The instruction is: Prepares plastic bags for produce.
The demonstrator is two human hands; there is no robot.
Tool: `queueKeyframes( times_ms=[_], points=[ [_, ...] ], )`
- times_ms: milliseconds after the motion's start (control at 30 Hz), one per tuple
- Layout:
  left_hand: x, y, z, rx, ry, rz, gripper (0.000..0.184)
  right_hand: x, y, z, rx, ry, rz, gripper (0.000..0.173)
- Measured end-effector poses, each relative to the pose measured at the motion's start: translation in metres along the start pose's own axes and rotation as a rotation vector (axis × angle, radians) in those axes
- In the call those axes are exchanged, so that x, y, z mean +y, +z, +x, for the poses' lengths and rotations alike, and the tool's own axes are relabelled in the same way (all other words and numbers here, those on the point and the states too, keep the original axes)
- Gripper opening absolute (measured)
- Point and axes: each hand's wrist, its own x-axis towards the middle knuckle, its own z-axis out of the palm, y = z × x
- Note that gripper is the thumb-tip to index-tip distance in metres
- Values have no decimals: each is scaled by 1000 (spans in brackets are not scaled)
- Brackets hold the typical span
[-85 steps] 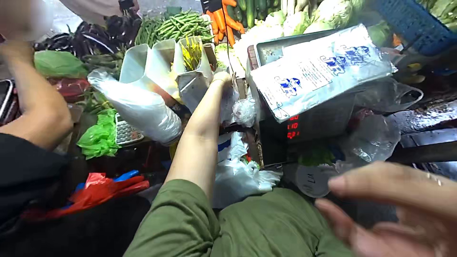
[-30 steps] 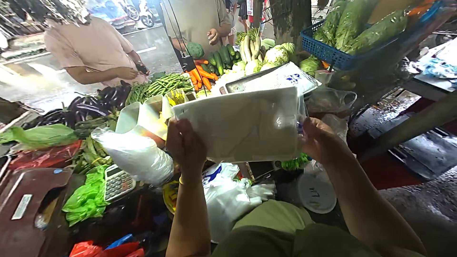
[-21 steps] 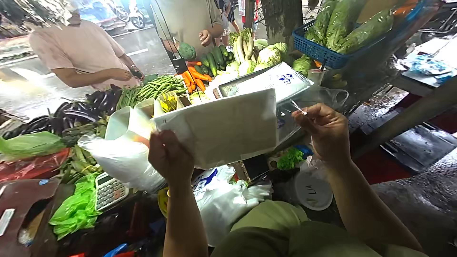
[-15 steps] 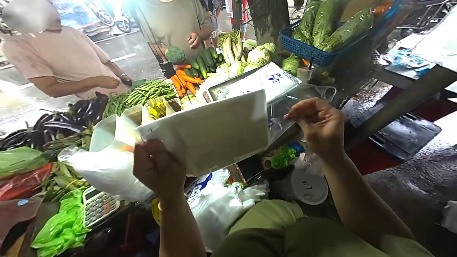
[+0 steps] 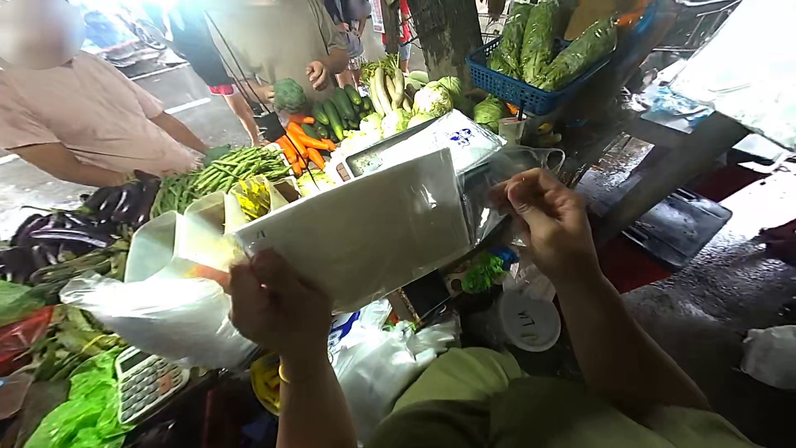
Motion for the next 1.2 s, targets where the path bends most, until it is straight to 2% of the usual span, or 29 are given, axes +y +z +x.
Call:
queueKeyframes(
  times_ms=[67,133,233,300,433,500,567,700,833,933,1033,1133,1200],
  points=[
    [2,0,1,-10,8,0,30,-4,-1,2,-104,272,364,35],
    [1,-6,0,-25,5,12,29,-5,-1,5,-199,444,485,48],
    [-4,-7,-5,-44,-9,11,31,-9,-5,7,-292,513,338,30],
    [-7,-4,-9,-69,-48,-110,26,-11,-2,6,-279,524,244,23],
    [-1,3,-8,-118,-92,-295,20,-5,4,7,-237,426,22,30],
    [1,5,-10,-134,-86,-310,20,1,4,6,-237,373,-87,35],
    [0,6,-12,-135,-56,-325,21,4,3,3,-265,353,-116,32],
    [-5,7,-16,-138,-10,-374,20,-7,6,0,-310,524,70,11],
    [-4,13,-16,-182,71,-344,22,1,9,-9,-345,578,401,10],
    [1,17,-15,-207,141,-180,31,-12,14,-17,-290,621,463,17],
    [4,20,-14,-249,54,-142,32,-24,14,-23,-216,553,435,17],
    [2,25,-12,-285,-138,-393,19,-26,-7,-22,-121,290,186,20],
    [4,28,-6,-322,-303,-615,22,-30,-28,-23,-40,192,-16,22]
  ],
)
